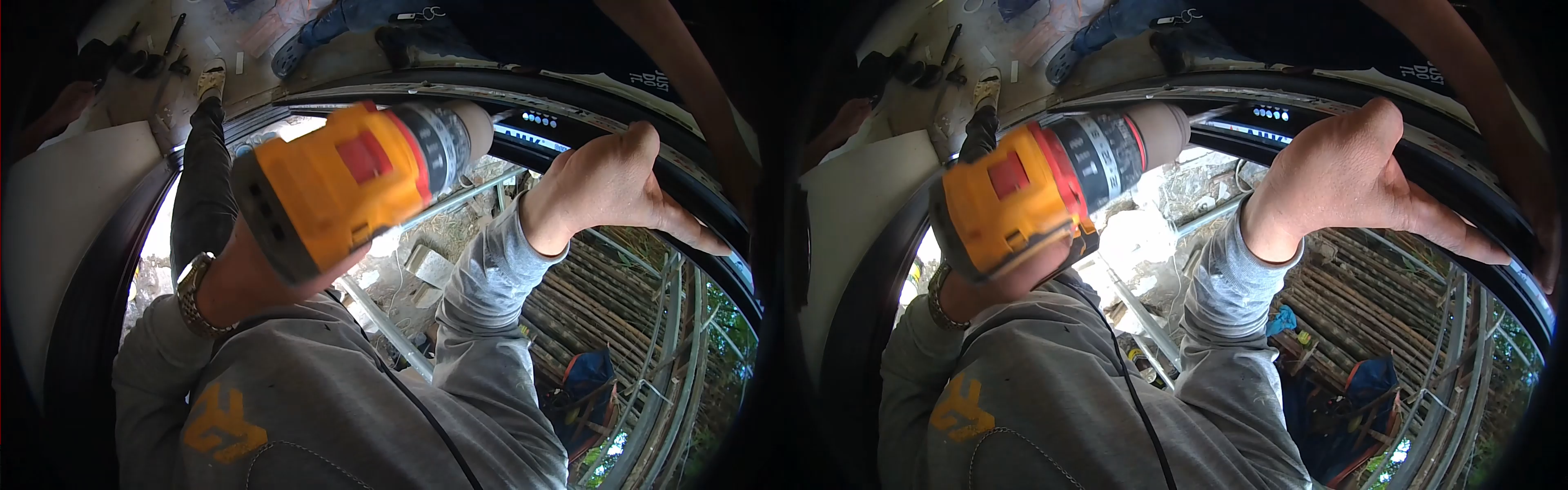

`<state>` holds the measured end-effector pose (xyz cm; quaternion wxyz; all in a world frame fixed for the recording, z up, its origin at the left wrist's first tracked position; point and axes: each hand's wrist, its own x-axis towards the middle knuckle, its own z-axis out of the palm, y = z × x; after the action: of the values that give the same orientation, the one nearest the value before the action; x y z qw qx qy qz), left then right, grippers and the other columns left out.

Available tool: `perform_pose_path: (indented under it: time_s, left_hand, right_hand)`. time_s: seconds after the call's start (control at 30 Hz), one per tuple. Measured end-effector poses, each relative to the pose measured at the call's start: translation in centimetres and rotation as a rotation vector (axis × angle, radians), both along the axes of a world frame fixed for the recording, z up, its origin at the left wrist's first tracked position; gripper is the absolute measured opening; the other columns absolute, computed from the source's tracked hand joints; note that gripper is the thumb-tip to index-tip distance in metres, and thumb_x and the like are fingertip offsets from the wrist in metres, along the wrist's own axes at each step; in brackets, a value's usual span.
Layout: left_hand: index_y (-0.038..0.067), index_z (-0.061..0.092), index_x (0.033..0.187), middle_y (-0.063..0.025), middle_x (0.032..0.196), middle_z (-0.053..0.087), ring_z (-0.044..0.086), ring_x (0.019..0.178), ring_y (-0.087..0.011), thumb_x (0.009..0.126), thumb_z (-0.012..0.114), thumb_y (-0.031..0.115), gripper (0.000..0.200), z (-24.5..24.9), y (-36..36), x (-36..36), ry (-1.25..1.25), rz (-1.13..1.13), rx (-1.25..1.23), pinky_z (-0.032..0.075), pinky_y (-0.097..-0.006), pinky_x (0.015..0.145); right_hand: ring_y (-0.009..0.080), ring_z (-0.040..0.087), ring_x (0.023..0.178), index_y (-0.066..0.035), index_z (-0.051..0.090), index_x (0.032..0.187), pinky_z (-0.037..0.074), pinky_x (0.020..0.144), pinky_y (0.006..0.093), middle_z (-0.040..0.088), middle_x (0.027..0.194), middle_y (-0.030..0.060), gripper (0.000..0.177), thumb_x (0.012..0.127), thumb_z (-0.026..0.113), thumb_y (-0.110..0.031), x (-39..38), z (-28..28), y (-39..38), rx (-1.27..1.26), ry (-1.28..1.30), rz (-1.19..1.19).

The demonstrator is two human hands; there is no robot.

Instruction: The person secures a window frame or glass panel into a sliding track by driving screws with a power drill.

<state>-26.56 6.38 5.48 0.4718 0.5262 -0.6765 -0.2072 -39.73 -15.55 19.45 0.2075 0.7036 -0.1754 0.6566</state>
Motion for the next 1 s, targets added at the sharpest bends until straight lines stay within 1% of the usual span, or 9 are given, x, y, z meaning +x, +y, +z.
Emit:
perform_pose_path:
  time_s: [0.17,0.23,0.37,0.43,0.53,0.57,0.63,0.77,1.0]
  left_hand:
    - [0.012,0.061,0.116,-0.006,0.113,0.062,0.058,0.106,-0.0262,0.078,0.075,0.02,0.041,0.0,-1.2,0.8,0.082,-0.088,0.005,0.042,-0.0416,0.097]
    - [0.012,0.062,0.115,-0.006,0.113,0.062,0.058,0.106,-0.0263,0.078,0.075,0.02,0.041,-0.6,-0.6,1.0,0.083,-0.092,0.006,0.042,-0.0418,0.096]
    - [0.013,0.063,0.114,-0.006,0.113,0.062,0.058,0.106,-0.0267,0.077,0.076,0.019,0.039,-0.8,-0.5,0.8,0.074,-0.088,-0.014,0.042,-0.0424,0.096]
    - [0.013,0.064,0.113,-0.006,0.113,0.062,0.058,0.106,-0.0268,0.077,0.076,0.019,0.039,-0.7,-0.8,0.5,0.068,-0.085,-0.029,0.043,-0.0426,0.096]
    - [0.014,0.064,0.112,-0.006,0.113,0.062,0.057,0.106,-0.0271,0.076,0.076,0.019,0.038,-0.7,-0.6,0.2,0.062,-0.086,-0.05,0.043,-0.043,0.095]
    - [0.014,0.065,0.111,-0.006,0.113,0.062,0.057,0.106,-0.0272,0.076,0.076,0.019,0.038,-0.8,0.0,0.3,0.062,-0.087,-0.054,0.043,-0.0432,0.095]
    - [0.014,0.065,0.111,-0.006,0.113,0.062,0.057,0.107,-0.0273,0.076,0.077,0.019,0.037,-1.0,-0.7,-0.2,0.061,-0.088,-0.062,0.043,-0.0434,0.095]
    - [0.015,0.066,0.109,-0.006,0.113,0.061,0.057,0.107,-0.0277,0.075,0.077,0.018,0.036,-1.6,-0.2,-0.1,0.058,-0.09,-0.082,0.043,-0.0439,0.095]
    - [0.015,0.068,0.106,-0.006,0.114,0.061,0.057,0.107,-0.0283,0.074,0.078,0.018,0.034,-2.4,0.2,-0.4,0.051,-0.088,-0.125,0.043,-0.0449,0.094]
  right_hand:
    - [0.0321,0.038,0.133,0.003,0.015,0.151,0.03,0.112,0.0444,0.029,0.149,0.0274,0.097,0.086,0.072,-0.04,-0.5,0.1,0.8,0.012,-0.017,0.003]
    - [0.0335,0.037,0.133,0.003,0.016,0.151,0.029,0.113,0.0445,0.029,0.15,0.0279,0.1,0.085,0.072,-0.047,-2.4,0.5,2.6,0.089,0.232,-0.581]
    - [0.034,0.039,0.132,0.003,0.018,0.15,0.029,0.112,0.0442,0.032,0.148,0.0283,0.099,0.085,0.072,-0.046,-3.0,0.2,2.0,0.023,0.227,-0.585]
    - [0.0341,0.042,0.128,0.004,0.019,0.15,0.032,0.109,0.0439,0.034,0.146,0.0284,0.097,0.085,0.072,-0.045,2.3,0.2,3.5,0.231,-0.149,-0.532]
    - [0.0337,0.044,0.126,0.003,0.018,0.15,0.035,0.106,0.0435,0.035,0.146,0.0282,0.097,0.086,0.072,-0.045,-0.5,0.1,2.6,0.059,0.113,-0.701]
    - [0.0337,0.044,0.126,0.003,0.018,0.15,0.035,0.106,0.0435,0.035,0.146,0.0282,0.097,0.086,0.072,-0.045,-0.7,-0.3,2.1,0.06,0.115,-0.702]
    - [0.0333,0.044,0.125,0.003,0.018,0.15,0.035,0.106,0.0433,0.036,0.145,0.0279,0.097,0.086,0.071,-0.046,1.1,-0.7,1.7,0.132,-0.008,-0.018]
    - [0.0321,0.041,0.13,0.003,0.018,0.151,0.031,0.109,0.0425,0.033,0.148,0.0279,0.096,0.087,0.07,-0.046,0.5,-0.7,1.8,0.161,0.028,-0.022]
    - [0.0314,0.038,0.133,0.002,0.016,0.152,0.029,0.112,0.0423,0.029,0.15,0.0274,0.097,0.087,0.069,-0.049,1.5,-0.1,2.7,0.126,-0.059,-0.305]
